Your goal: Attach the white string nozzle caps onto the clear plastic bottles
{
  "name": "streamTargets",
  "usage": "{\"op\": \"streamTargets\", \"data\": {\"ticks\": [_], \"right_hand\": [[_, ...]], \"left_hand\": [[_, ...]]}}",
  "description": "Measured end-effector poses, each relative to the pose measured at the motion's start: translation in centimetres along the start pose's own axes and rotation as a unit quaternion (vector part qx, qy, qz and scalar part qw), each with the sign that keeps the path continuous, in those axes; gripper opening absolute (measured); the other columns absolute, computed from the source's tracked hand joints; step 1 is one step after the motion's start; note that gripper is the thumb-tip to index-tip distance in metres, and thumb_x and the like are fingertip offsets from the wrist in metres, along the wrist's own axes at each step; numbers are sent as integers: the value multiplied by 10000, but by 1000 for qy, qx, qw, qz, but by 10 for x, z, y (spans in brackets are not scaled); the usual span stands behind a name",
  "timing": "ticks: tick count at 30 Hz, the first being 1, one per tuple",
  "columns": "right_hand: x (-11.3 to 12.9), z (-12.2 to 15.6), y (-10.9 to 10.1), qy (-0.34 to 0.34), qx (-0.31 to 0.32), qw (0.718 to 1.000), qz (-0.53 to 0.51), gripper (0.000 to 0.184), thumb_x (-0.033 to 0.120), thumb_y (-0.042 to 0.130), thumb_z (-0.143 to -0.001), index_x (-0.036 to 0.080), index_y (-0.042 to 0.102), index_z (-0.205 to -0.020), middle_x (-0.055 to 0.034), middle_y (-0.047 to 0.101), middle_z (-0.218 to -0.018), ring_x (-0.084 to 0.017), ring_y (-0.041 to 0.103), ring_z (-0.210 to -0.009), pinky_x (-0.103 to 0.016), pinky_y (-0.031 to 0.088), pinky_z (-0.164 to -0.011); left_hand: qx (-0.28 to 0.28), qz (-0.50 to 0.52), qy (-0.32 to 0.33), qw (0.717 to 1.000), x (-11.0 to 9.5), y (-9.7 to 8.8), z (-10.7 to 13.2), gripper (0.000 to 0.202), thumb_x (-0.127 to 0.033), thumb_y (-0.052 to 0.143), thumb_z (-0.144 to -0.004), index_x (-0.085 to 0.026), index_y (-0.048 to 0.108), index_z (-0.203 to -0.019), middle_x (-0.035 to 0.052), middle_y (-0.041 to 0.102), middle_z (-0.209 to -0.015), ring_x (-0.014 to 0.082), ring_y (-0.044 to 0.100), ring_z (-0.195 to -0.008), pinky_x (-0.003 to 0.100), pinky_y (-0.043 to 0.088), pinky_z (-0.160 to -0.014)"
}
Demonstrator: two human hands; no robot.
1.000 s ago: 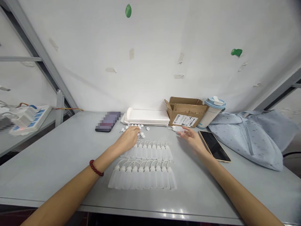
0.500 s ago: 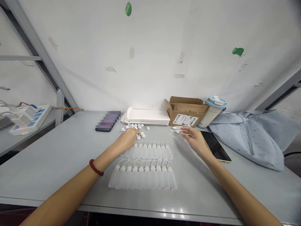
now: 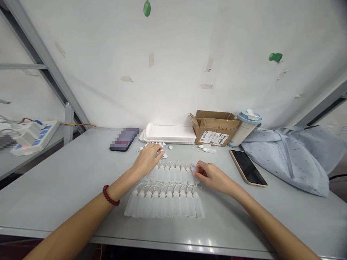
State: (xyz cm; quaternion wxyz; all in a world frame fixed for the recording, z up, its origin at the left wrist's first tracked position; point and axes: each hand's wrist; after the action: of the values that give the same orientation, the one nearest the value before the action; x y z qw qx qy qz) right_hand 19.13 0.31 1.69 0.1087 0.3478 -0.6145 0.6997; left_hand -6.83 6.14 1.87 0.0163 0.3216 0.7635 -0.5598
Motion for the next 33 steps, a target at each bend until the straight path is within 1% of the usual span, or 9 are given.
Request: {"op": "streamTargets", "data": {"ticks": [4, 9, 14, 17, 20, 23, 27, 30, 33], "right_hand": [[-5, -4, -3, 82, -2, 995, 53, 135, 309, 478, -799, 200, 448, -725, -4, 576, -629, -128, 483, -539, -236, 329, -510], [-8, -7, -5, 144, -22, 985, 93, 232, 406, 540, -750, 194, 449, -731, -28, 595, -636, -147, 504, -540, -245, 321, -493], [-4, -7, -7, 141, -29, 981, 132, 287, 413, 539, -743, 195, 443, -584, -35, 577, -589, -155, 497, -535, -256, 297, -488], [-1, -6, -6, 129, -48, 982, 126, 265, 388, 520, -765, 193, 460, -595, -28, 572, -583, -154, 496, -541, -257, 301, -493], [3, -4, -5, 90, -86, 991, 57, 251, 401, 498, -806, 184, 514, -680, -23, 596, -635, -147, 516, -550, -257, 344, -511], [12, 0, -4, 39, -94, 992, -69, 259, 431, 509, -825, 179, 565, -799, -26, 618, -725, -150, 569, -592, -259, 403, -537], [26, 8, -4, -1, -20, 974, -224, 273, 433, 517, -845, 172, 579, -896, -42, 618, -778, -169, 611, -691, -256, 452, -560], [33, 12, -3, -21, 27, 959, -280, 266, 420, 514, -859, 166, 584, -893, -43, 609, -781, -154, 591, -680, -251, 444, -561], [36, 14, -2, -30, 50, 949, -310, 257, 408, 512, -868, 165, 595, -877, -24, 580, -761, -133, 570, -656, -240, 416, -553]], "left_hand": [[4, 19, 20, 1000, -8, 1, 4, 154, -255, 462, -865, -170, 589, -847, 57, 620, -858, 204, 577, -809, 311, 443, -689], [10, 19, 44, 999, -14, 2, 7, 144, -229, 446, -871, -170, 575, -847, 57, 611, -850, 197, 563, -801, 313, 438, -693], [20, 37, 38, 998, -19, 1, 8, 149, -215, 448, -869, -155, 584, -861, 74, 614, -887, 205, 561, -823, 327, 443, -706], [27, 103, 16, 994, -25, -1, 9, 134, -232, 486, -850, -160, 596, -873, 61, 633, -891, 192, 578, -814, 327, 458, -732], [58, 212, -38, 975, -33, -5, 10, 133, -259, 543, -810, -169, 620, -869, 43, 655, -892, 174, 601, -802, 313, 483, -752], [100, 307, -90, 942, -40, -7, 12, 161, -288, 587, -774, -167, 644, -864, 43, 665, -891, 182, 617, -848, 314, 496, -786], [136, 401, -116, 899, -46, -7, 15, 188, -280, 637, -740, -154, 652, -878, 51, 674, -889, 191, 626, -877, 331, 488, -831], [146, 463, -115, 867, -50, -8, 17, 199, -270, 662, -730, -151, 651, -889, 56, 673, -914, 190, 625, -878, 326, 491, -817], [149, 499, -96, 849, -54, -9, 18, 182, -265, 665, -737, -151, 652, -879, 54, 667, -917, 184, 618, -882, 304, 490, -799]]}}
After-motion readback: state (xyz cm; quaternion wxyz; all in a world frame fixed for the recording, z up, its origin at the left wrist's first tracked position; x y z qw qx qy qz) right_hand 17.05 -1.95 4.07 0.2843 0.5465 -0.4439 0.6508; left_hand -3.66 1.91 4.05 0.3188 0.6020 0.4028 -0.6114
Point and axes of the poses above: each hand's wrist, its own z-axis away from the middle knuckle, its own y-axis out of the palm, x = y × z
